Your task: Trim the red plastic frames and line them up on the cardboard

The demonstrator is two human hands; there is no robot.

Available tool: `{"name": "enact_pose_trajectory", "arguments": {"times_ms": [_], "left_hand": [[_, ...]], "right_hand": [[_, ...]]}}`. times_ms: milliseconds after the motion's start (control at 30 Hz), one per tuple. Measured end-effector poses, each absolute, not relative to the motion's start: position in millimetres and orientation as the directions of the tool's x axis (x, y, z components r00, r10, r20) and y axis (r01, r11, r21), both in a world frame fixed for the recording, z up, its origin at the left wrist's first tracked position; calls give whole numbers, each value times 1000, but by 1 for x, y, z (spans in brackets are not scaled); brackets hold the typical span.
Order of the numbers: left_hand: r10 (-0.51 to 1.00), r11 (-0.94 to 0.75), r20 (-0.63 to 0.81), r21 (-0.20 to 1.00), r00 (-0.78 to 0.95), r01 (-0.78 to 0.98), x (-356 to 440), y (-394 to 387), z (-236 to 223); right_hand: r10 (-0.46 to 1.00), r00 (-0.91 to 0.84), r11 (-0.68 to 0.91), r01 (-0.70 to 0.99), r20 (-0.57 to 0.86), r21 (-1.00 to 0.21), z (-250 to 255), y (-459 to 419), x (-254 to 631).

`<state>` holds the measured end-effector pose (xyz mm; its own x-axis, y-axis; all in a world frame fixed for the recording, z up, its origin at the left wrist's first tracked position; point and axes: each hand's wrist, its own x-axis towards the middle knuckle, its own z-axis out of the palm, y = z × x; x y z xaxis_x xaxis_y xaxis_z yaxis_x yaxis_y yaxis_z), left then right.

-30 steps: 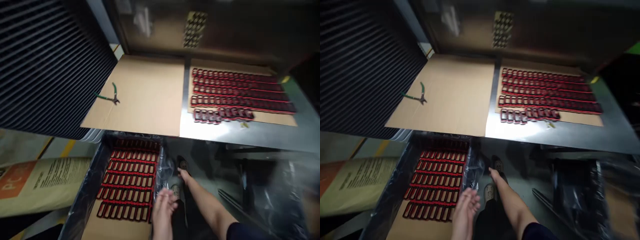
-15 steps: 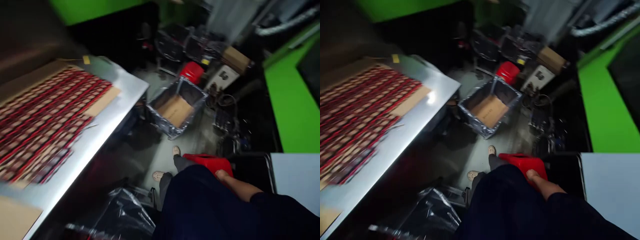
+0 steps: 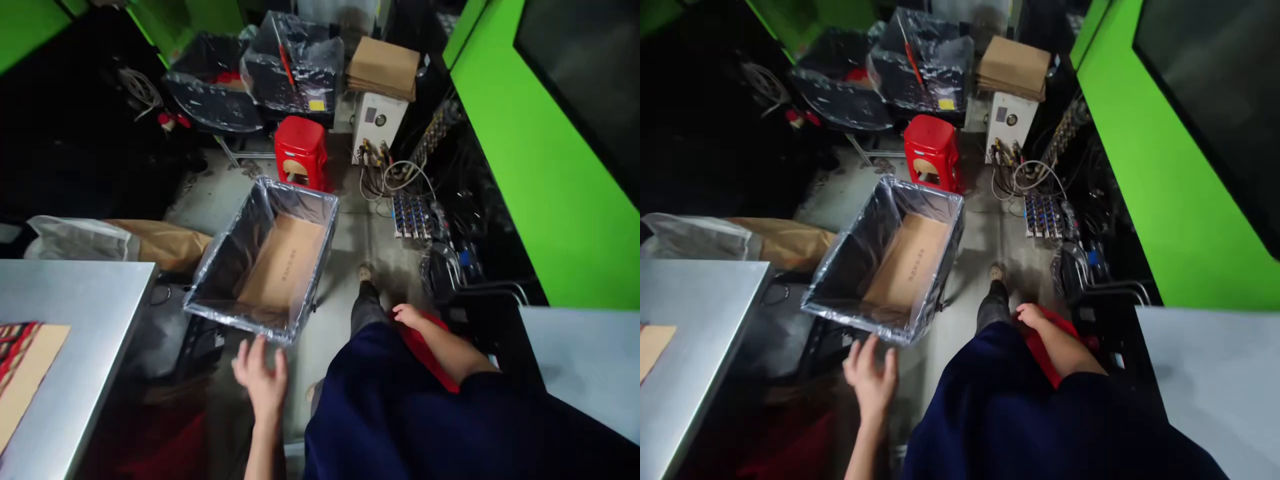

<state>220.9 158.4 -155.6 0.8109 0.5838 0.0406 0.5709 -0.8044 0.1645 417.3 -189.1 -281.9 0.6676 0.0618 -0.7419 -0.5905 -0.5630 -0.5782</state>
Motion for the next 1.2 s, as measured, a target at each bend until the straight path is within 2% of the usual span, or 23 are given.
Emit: {"name": "enact_pose_trajectory", "arguments": {"times_ms": [133, 233, 333, 500, 600, 700, 833, 967, 1067, 1133, 1200], "left_hand": [[591, -789, -119, 120, 798, 602, 364, 112, -211], [702, -673, -257, 66, 664, 737, 437, 107, -230], [755, -542, -444, -8, 482, 841, 461, 110, -234], [750, -399, -584, -29, 309, 916, 457, 96, -238], [762, -300, -601, 2, 241, 954, 465, 82, -244], [781, -145, -610, 31, 133, 989, 481, 74, -244], [805, 73, -593, 61, -22, 995, 498, 76, -231], [801, 257, -559, 4, -211, 966, 505, 83, -219], [740, 398, -548, -113, -391, 910, 520, 85, -210], [667, 485, -544, -201, -509, 851, 537, 89, -199], [589, 558, -532, -277, -609, 782, 558, 102, -183]], "right_hand": [[212, 565, -631, -544, -797, -553, -303, -169, 557], [286, 531, -703, -449, -798, -551, -294, -161, 639], [386, 509, -751, -312, -770, -582, -277, -131, 709], [630, 442, -735, 75, -638, -674, -260, 5, 806], [732, 326, -681, 381, -599, -625, -252, 90, 835], [760, 187, -565, 664, -623, -490, -239, 143, 846], [718, -54, -248, 912, -694, -328, -217, 193, 855], [540, -325, 115, 942, -776, -315, -203, 245, 866], [422, -404, 254, 912, -811, -322, -195, 284, 893], [455, -372, 280, 922, -809, -267, -188, 317, 920], [550, -306, 253, 948, -777, -195, -178, 359, 946]]}}
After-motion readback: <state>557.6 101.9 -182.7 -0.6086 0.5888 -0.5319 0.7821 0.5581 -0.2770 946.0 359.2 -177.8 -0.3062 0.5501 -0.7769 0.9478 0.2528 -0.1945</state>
